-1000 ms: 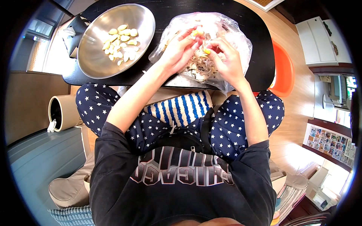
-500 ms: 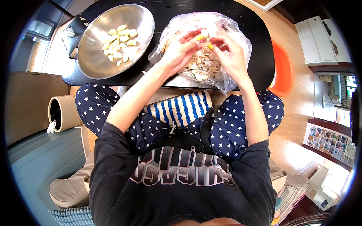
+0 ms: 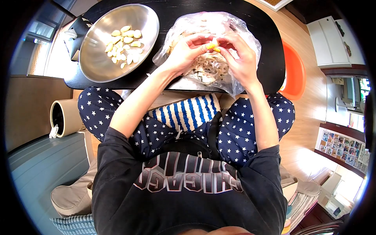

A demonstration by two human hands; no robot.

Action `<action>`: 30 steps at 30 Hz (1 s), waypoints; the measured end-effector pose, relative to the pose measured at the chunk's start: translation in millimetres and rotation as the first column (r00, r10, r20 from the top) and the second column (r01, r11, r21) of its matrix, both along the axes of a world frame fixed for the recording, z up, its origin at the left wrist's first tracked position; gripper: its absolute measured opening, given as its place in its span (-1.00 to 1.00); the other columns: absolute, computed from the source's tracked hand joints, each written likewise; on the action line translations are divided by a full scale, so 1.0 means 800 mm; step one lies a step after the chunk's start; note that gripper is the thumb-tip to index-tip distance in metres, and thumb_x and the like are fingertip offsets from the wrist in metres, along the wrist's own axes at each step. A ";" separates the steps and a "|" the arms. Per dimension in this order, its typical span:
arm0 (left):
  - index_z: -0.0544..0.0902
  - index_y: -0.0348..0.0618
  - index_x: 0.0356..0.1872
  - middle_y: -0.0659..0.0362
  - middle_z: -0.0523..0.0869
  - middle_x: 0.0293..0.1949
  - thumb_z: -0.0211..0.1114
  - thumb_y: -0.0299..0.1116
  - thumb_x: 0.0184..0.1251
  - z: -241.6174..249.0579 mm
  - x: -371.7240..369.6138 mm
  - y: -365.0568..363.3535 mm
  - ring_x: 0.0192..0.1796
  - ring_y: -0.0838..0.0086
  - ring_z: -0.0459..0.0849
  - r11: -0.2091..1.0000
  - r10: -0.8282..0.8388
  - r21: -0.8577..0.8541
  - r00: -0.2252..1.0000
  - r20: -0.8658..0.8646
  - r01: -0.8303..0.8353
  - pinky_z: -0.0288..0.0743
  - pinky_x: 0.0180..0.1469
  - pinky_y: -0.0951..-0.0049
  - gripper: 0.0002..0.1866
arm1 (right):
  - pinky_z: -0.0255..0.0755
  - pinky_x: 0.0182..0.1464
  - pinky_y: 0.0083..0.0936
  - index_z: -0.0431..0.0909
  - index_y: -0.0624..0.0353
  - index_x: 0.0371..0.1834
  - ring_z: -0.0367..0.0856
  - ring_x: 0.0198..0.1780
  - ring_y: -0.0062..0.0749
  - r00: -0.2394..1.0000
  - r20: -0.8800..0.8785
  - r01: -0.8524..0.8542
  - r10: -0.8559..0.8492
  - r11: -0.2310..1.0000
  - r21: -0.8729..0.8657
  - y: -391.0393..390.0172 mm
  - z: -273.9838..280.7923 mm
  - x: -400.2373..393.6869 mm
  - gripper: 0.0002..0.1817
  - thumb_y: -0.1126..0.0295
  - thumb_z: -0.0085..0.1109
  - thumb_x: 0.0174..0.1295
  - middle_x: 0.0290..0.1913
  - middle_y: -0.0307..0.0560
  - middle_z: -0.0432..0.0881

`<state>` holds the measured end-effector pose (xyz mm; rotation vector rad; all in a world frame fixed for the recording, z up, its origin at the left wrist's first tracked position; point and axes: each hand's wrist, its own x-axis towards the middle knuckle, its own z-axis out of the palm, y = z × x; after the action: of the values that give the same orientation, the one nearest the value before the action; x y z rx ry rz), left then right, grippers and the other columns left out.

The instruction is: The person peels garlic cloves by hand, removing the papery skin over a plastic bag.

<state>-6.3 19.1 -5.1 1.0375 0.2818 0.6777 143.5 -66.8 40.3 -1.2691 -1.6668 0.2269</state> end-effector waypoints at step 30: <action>0.48 -0.29 0.05 0.10 0.59 -0.04 0.23 -0.47 0.24 -0.006 0.003 -0.004 -0.02 0.49 0.57 0.997 -0.017 -0.078 0.990 0.140 0.029 0.43 0.09 0.50 -0.65 | 0.47 -0.21 -0.55 0.54 0.23 -0.22 0.60 -0.24 -0.34 0.996 0.079 0.033 -0.051 0.975 0.220 0.002 -0.013 -0.001 -0.71 0.66 0.27 -0.06 -0.31 -0.12 0.59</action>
<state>-3.5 16.3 -9.7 0.9113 0.1737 0.7091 143.1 -65.1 29.7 -1.1599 -1.6839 -0.0363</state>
